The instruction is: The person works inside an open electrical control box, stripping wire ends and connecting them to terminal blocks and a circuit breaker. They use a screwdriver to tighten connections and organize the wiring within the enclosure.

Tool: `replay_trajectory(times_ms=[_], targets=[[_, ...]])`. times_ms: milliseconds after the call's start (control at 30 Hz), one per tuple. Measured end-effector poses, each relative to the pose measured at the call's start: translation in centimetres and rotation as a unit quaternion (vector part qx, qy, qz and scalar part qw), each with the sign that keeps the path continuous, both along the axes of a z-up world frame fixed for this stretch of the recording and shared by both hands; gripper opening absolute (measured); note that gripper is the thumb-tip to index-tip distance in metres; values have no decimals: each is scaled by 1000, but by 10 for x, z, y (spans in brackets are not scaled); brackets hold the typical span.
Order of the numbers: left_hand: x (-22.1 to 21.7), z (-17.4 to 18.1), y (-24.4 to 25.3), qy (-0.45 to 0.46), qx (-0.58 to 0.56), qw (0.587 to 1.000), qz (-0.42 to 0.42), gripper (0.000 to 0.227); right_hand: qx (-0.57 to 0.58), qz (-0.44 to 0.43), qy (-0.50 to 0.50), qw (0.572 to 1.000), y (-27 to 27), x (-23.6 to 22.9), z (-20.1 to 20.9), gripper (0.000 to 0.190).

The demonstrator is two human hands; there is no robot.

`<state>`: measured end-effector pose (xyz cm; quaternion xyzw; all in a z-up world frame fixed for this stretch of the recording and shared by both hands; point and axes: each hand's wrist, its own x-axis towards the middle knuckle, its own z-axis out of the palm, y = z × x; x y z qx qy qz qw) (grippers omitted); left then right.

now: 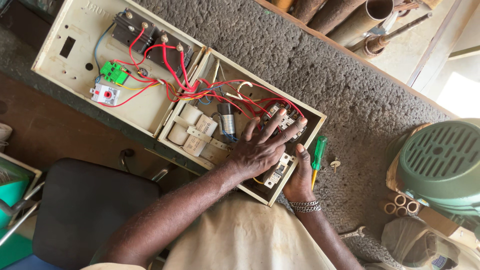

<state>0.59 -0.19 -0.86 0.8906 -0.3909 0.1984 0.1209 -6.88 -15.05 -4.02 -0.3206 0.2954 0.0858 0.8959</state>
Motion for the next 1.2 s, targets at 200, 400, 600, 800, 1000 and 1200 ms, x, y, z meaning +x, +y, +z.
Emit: replay_trajectory(times_ms=[200, 400, 600, 800, 1000, 1200], targets=[[0, -8, -2, 13, 11, 1000, -5, 26, -14, 3, 34, 999, -2, 1, -2, 74], [1, -19, -4, 9, 1, 1000, -5, 26, -23, -6, 21, 999, -2, 0, -9, 73], [1, -26, -9, 7, -21, 1000, 9, 43, -21, -10, 19, 1000, -2, -1, -12, 73], [3, -26, -10, 22, 23, 999, 3, 41, -16, -17, 15, 1000, -1, 1, -8, 73], [5, -23, -9, 26, -33, 999, -3, 42, -22, -19, 2, 1000, 0, -1, -6, 73], [5, -15, -4, 36, -19, 999, -12, 23, -18, -20, -5, 1000, -3, 1, -9, 70]])
